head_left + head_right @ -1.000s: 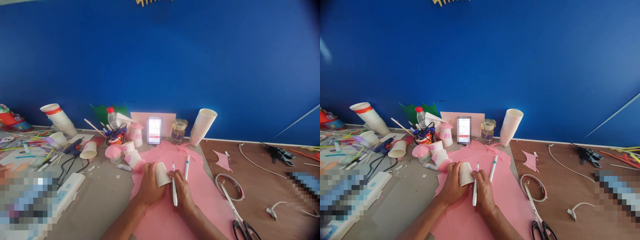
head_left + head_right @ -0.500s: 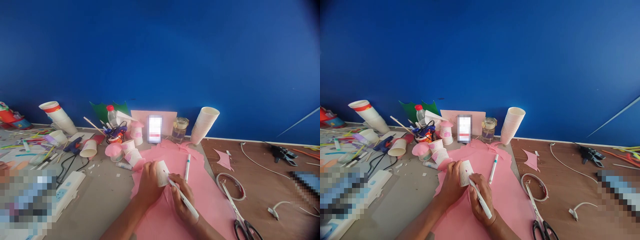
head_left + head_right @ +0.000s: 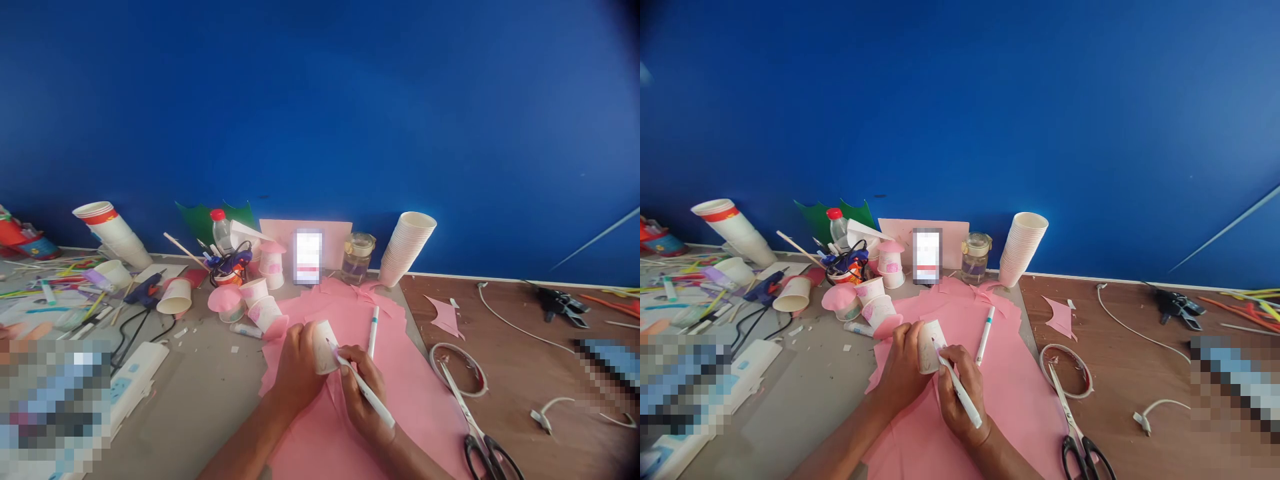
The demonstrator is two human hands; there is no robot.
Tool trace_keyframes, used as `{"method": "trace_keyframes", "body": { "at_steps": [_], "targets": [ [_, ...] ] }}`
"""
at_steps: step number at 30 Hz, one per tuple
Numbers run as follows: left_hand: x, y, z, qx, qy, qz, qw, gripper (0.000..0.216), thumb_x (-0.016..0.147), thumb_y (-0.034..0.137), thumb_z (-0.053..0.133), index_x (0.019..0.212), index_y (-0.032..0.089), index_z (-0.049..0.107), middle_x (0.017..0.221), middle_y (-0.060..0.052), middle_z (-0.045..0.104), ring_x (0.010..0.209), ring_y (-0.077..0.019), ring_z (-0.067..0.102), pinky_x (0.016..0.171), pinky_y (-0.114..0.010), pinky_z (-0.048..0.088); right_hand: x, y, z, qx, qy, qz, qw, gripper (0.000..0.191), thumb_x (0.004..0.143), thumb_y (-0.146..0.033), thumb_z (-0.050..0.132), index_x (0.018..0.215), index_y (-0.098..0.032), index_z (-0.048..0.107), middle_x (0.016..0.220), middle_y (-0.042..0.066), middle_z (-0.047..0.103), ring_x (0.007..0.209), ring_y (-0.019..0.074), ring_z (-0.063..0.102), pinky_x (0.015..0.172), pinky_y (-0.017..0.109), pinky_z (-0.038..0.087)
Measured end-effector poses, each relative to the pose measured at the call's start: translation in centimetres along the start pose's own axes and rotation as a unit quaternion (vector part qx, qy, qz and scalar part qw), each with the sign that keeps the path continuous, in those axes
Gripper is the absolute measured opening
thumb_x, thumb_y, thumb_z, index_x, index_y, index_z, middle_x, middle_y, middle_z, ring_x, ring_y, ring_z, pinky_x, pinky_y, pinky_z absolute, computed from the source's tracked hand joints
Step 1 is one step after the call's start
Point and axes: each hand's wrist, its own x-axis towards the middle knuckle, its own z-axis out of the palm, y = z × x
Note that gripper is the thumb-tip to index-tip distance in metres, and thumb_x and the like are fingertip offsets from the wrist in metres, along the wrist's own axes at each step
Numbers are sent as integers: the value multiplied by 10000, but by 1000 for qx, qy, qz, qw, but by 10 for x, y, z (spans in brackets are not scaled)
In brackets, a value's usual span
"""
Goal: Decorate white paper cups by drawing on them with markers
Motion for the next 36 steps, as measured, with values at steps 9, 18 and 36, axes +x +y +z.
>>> {"method": "trace_keyframes", "body": {
  "at_steps": [9, 18, 36],
  "targets": [
    [-1, 0, 1, 0, 3, -9, 1000, 495, 756, 115, 507, 1231, 129, 369, 993, -123, 499, 947, -254, 490, 726, -383, 543, 0, 2, 1, -7, -1, 8, 1000, 148, 910, -185, 450, 1024, -222, 538, 821, 21, 592, 694, 153, 577, 613, 267, 478],
    [-2, 0, 1, -5, -1, -15, 1000, 445, 776, 144, 499, 1209, 147, 395, 996, -120, 503, 921, -248, 512, 717, -382, 538, -1, 2, 1, -5, -6, 11, 1000, 142, 912, -185, 446, 1018, -218, 534, 809, 19, 576, 680, 150, 557, 600, 262, 466],
    [0, 0, -2, 11, -18, -3, 1000, 427, 762, 126, 521, 1171, 136, 398, 964, -114, 515, 922, -250, 498, 701, -367, 541, 1, 1, 1, -16, -14, 2, 1000, 144, 909, -178, 445, 1012, -212, 539, 798, 18, 581, 667, 142, 569, 592, 252, 478]
  ]
}}
